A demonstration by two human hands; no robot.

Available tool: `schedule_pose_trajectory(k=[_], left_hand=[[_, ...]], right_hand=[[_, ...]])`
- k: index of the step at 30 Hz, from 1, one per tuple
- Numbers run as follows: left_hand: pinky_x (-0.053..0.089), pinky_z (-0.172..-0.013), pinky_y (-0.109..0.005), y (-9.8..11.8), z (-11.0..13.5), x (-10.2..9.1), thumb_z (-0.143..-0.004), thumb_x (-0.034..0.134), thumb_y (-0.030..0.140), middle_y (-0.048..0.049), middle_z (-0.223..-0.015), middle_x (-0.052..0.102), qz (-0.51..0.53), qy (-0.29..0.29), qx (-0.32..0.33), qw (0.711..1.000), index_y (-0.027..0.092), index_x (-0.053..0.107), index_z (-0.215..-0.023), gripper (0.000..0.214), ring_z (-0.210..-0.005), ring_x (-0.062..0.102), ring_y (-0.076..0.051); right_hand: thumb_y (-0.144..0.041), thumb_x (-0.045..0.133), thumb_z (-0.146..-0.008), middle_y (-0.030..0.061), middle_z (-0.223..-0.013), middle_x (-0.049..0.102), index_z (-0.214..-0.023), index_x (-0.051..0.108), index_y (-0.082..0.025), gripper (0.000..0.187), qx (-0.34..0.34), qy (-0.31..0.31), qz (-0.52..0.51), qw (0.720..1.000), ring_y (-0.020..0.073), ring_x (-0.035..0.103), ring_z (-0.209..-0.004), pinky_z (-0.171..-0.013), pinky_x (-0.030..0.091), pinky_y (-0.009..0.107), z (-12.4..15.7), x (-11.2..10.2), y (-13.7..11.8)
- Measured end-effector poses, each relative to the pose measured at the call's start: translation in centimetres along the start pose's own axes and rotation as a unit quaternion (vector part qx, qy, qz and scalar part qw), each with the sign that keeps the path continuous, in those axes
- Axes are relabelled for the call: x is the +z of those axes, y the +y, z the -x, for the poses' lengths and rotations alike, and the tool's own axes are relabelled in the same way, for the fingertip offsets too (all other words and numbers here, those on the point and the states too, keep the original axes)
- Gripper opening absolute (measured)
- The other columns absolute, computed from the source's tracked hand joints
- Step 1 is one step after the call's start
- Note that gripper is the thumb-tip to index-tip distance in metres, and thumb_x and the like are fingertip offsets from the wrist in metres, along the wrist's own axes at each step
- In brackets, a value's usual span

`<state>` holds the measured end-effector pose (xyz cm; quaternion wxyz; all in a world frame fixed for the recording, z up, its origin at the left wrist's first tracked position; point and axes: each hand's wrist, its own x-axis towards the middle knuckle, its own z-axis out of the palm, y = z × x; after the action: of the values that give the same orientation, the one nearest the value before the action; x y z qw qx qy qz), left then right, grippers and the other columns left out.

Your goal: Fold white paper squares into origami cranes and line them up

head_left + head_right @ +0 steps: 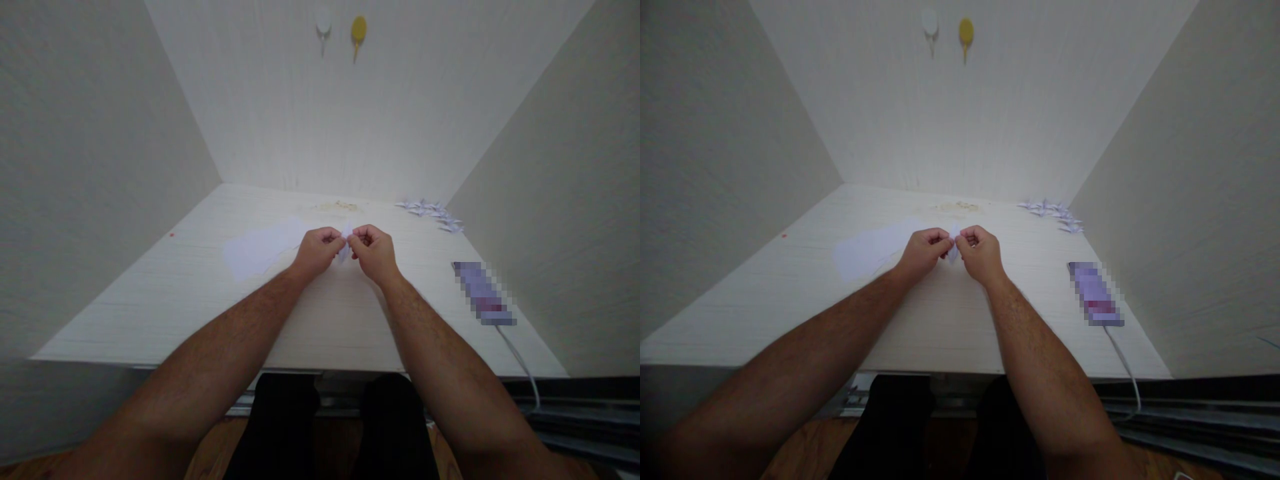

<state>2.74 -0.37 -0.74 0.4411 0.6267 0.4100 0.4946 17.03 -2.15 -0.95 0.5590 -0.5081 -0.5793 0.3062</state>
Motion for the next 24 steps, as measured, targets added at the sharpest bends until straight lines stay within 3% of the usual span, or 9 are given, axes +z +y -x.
schedule_pose_trajectory(k=[4, 12, 24], left_hand=[[0.037, -0.049, -0.022, 0.03, -0.01, 0.05, -0.068, 0.068, 0.029, 0.0024, -0.052, 0.057, 0.019, 0.011, -0.007, 1.000, 0.015, 0.064, -0.063, 0.016, -0.048, 0.047, -0.008], [0.032, -0.045, -0.022, -0.30, -0.33, -0.20, -0.067, 0.068, 0.026, 0.0022, -0.048, 0.054, 0.047, -0.008, -0.046, 0.998, 0.015, 0.062, -0.059, 0.015, -0.045, 0.044, -0.008], [0.033, -0.042, -0.022, -0.59, -0.50, -0.26, -0.065, 0.067, 0.021, 0.0008, -0.049, 0.057, 0.088, -0.025, -0.083, 0.992, 0.016, 0.060, -0.067, 0.009, -0.041, 0.046, -0.008]], right_hand=[[-0.032, 0.069, -0.070, -0.0006, -0.068, 0.064, -0.081, 0.063, -0.017, 0.020, 0.000, -0.004, 0.003, 1.000, 0.0104, 0.055, -0.056, -0.051, 0.047, 0.024, -0.13, -0.07, 0.35], [-0.030, 0.071, -0.065, -0.0039, -0.056, 0.061, -0.077, 0.060, -0.017, 0.020, 0.061, -0.040, -0.071, 0.995, 0.0098, 0.054, -0.045, -0.045, 0.043, 0.023, -0.26, -0.34, -0.11], [-0.029, 0.070, -0.067, -0.0079, -0.054, 0.058, -0.077, 0.055, -0.021, 0.020, 0.031, -0.047, -0.091, 0.994, 0.0091, 0.053, -0.044, -0.045, 0.044, 0.023, -0.35, -0.50, 0.14]])
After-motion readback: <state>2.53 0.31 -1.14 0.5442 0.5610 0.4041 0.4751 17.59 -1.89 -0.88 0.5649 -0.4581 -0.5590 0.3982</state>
